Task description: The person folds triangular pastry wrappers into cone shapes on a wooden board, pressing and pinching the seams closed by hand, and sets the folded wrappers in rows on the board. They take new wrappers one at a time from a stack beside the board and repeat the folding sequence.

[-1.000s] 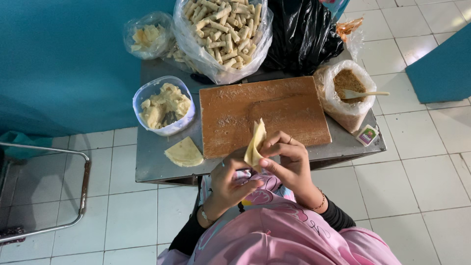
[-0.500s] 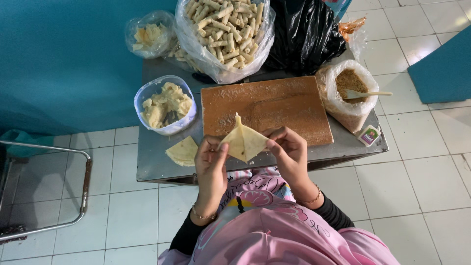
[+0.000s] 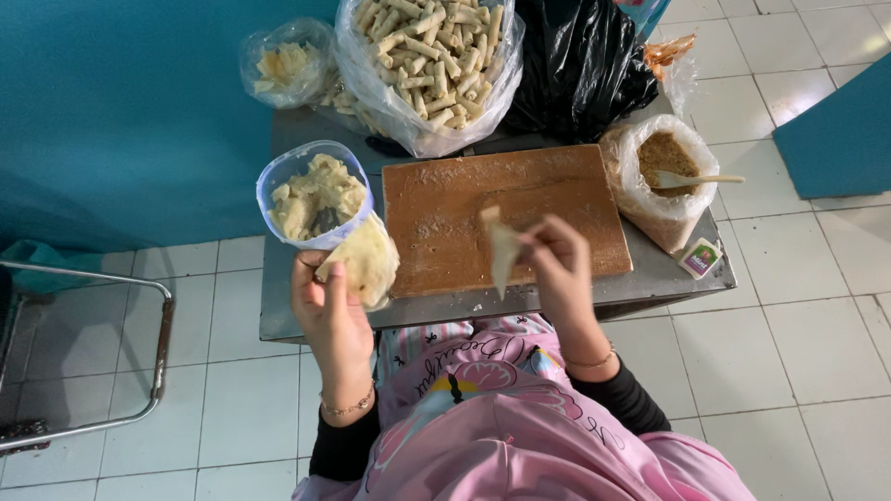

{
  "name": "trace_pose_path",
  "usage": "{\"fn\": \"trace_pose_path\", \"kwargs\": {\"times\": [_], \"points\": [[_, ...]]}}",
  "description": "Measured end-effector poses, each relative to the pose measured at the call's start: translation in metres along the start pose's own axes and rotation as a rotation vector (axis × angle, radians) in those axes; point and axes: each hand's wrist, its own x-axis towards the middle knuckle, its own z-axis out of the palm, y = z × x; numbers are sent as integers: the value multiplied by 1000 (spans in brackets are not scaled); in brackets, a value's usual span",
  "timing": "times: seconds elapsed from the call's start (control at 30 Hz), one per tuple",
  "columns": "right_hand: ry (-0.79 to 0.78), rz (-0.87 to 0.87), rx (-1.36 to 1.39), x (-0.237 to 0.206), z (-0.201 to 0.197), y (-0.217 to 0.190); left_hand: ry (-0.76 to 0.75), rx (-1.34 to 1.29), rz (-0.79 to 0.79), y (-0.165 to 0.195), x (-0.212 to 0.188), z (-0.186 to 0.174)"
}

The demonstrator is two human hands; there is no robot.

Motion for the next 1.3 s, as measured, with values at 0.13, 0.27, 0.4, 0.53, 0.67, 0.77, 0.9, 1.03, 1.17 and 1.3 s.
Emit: {"fn": "trace_pose_path", "kwargs": {"times": [0.13,0.27,0.4,0.53,0.67,0.77,0.9,1.03,1.17,1.3], "points": [[-283,-22,-511,14,56,16,-39,204,-98,-10,-5,-5],[-284,-66,-395,14,88,15,-100,331,-111,-20,-4,-5],[-193,-484,-426,0,61,-20,-151,340,-167,-29,-10,-2],[-356,-868,-586,-12,50,-49,-191,274,-216,-43,-16,6],[-338,-916,-776,-18,54,-49,-235,275,-253,-46,-22,14],[-275,-830,-702,-14,49,-35,-284,69,-338,-41,-22,21],[-166,-654,-506,-17,41,-19,-452,12,-231,-31,-32,34],[-315,-592,-387,-19,31,-21,-400,93,-217,-24,-38,42],[-348,-425,-227,-21,29,-26,-412,138,-100,-22,-38,43],[-344,-345,-195,-23,30,-31,-418,176,-71,-23,-41,42]]}}
